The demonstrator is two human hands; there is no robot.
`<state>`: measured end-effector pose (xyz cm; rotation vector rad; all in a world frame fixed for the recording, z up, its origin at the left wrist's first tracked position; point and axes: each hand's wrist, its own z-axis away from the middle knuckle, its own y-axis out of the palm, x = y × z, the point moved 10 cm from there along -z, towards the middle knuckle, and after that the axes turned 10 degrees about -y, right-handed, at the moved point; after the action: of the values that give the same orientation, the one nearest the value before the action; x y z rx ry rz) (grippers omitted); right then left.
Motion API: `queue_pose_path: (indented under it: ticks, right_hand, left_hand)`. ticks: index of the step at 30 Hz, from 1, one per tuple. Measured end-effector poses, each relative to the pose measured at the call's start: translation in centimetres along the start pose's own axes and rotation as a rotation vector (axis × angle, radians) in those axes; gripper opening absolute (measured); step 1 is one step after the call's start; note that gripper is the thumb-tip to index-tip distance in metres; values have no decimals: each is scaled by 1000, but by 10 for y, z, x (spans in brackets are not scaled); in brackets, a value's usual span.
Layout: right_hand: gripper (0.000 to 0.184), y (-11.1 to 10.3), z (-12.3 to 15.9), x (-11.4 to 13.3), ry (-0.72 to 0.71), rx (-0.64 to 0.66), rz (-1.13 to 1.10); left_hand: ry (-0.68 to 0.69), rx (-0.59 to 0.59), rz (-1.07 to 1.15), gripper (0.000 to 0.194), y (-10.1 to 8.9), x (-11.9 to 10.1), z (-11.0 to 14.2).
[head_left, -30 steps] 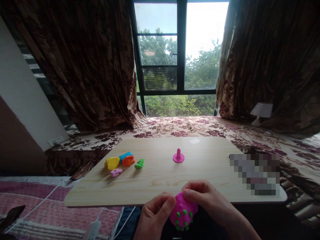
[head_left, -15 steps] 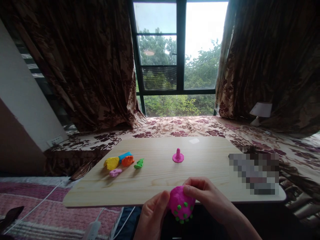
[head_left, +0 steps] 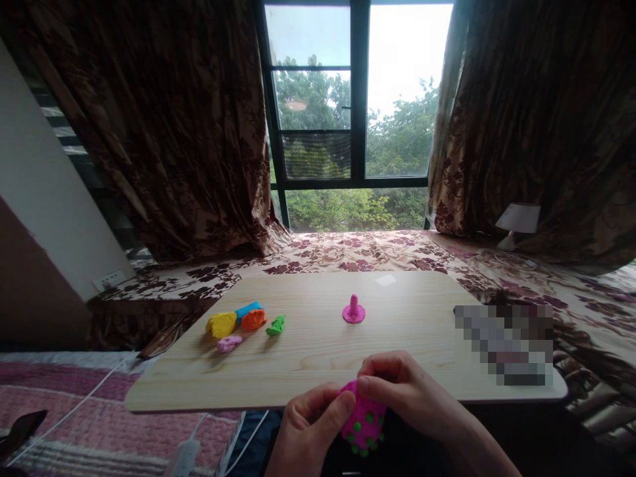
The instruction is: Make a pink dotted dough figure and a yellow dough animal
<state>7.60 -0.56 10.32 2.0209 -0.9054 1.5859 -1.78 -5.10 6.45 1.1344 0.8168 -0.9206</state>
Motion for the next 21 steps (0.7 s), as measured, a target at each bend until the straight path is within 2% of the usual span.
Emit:
queue_pose_path:
  ticks: [5,9,12,17,21]
  right_hand:
    - [41,-4,-2,5,-47,-27,-28]
    - [37,-11,2,0,-27,-74,-109]
    - [35,-12,3,-5,-5,-71,-103]
    - [38,-4,1,-2,-30,5,-41]
    - [43,-3,2,3,-49,13,16]
  left_hand:
    - [-45,13,196,14,4,2,0]
    - [-77,-3,321,16,5,3,1]
    - [-88,5,277,19,5,3,1]
    - [-63,6,68,25,-3,6,-3]
    - [-43,5,50,25,-6,10,-6]
